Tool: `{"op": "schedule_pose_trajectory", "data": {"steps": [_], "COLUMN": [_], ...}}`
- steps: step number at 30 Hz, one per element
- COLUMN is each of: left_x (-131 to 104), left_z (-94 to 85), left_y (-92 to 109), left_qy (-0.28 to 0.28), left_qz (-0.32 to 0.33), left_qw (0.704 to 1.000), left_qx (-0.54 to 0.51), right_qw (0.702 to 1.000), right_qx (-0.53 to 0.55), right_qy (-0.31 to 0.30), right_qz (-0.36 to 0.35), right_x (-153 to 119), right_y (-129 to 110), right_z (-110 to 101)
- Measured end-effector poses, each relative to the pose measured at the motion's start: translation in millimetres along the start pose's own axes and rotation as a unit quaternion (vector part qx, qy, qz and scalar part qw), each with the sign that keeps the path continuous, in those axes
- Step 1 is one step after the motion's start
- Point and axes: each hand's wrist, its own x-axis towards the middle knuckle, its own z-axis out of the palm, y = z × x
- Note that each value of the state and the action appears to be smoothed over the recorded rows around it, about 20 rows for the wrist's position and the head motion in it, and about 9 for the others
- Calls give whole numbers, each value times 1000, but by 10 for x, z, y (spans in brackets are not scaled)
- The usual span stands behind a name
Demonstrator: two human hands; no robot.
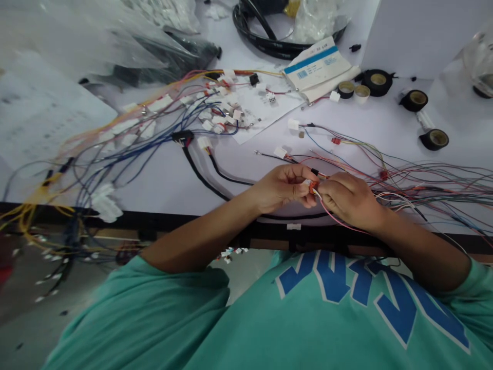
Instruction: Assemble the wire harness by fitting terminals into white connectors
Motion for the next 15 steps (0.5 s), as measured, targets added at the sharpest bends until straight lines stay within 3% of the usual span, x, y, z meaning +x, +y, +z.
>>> {"op": "schedule_pose_trajectory", "data": {"steps": [4,6,9,12,15], "left_x": [-16,-44,-106,-176,-238], "left_z": [-22,-35,-51,-66,-123], "left_y": [68,147,290,385,376], "left_qy": [38,60,96,120,92], "left_qz": [3,-8,-23,-45,-101], "left_qw": [995,984,949,912,859], "left_qx": [90,165,299,391,494], "right_qw": [996,990,968,925,894], "right_qx": [80,116,107,60,32], "right_qy": [-24,-65,-201,-346,-423], "right_qz": [31,56,108,142,146], "right_x": [11,41,119,198,176], "right_y": [51,74,91,82,83], "right_z": [53,41,-50,-184,-345]}}
